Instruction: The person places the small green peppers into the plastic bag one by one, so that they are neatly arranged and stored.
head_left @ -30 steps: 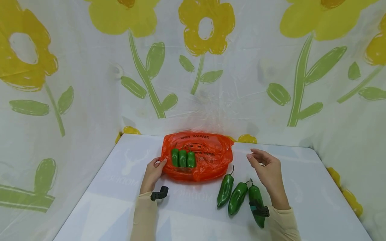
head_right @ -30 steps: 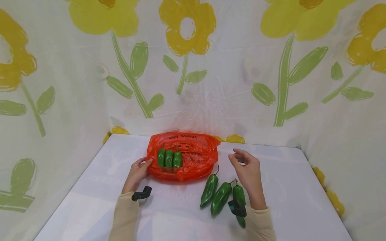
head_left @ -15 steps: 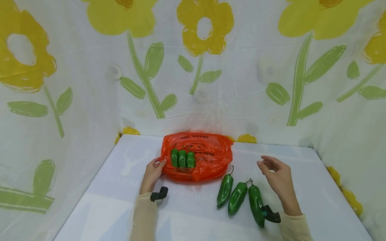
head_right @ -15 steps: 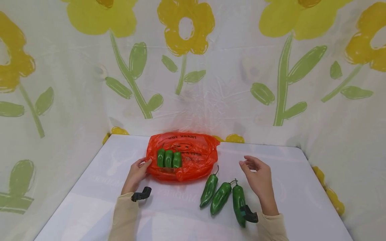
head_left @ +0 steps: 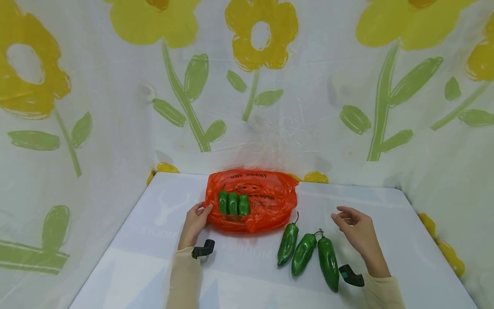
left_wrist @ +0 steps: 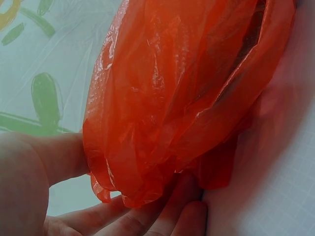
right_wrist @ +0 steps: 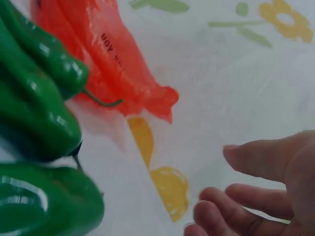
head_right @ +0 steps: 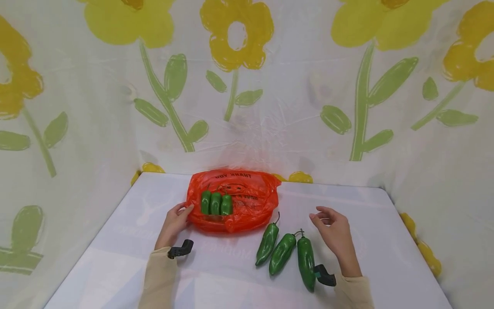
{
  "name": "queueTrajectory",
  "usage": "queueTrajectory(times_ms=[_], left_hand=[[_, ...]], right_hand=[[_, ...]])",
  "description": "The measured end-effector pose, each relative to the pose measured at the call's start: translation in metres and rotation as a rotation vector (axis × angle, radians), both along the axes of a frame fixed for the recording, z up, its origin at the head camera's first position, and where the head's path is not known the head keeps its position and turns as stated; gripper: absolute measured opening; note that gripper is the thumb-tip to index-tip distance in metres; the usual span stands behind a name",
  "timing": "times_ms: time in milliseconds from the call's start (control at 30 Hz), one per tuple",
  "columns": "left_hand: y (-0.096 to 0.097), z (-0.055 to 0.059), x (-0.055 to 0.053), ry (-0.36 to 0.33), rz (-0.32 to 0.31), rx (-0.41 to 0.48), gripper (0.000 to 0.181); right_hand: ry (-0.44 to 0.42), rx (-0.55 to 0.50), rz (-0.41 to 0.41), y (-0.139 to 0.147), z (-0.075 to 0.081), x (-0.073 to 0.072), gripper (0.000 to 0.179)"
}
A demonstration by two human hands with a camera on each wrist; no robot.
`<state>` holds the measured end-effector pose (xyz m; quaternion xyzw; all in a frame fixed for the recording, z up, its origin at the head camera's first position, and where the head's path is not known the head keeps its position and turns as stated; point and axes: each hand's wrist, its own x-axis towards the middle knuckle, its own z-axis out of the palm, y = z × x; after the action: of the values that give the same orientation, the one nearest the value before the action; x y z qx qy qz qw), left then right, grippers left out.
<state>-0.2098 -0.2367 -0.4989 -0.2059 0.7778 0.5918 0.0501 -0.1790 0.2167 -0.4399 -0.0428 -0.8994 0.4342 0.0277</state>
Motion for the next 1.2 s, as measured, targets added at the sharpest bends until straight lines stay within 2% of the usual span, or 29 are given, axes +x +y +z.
queueTrajectory(times_ms=[200,333,533,733,1200], left_hand=[[0.0,0.0,-0.002,-0.002,-0.004,-0.017,0.066],[-0.001,0.0,0.0,-0.005,-0.002,-0.022,0.064],[-0.002,0.001,0.0,-0.003,-0.015,-0.018,0.066],[-0.002,0.001,0.001,-0.01,-0.017,-0.013,0.067],[-0.002,0.002,0.001,0.002,-0.021,-0.002,0.066]], right_hand=[[-0.08,0.034,0.083,0.01,-0.016,-0.003,0.056],[-0.116,0.034,0.136,0.012,-0.023,-0.005,0.055],[-0.221,0.012,0.21,0.014,-0.031,-0.006,0.053],[-0.267,0.008,0.234,0.015,-0.035,-0.007,0.051],[-0.371,-0.009,0.307,0.014,-0.032,-0.004,0.049]])
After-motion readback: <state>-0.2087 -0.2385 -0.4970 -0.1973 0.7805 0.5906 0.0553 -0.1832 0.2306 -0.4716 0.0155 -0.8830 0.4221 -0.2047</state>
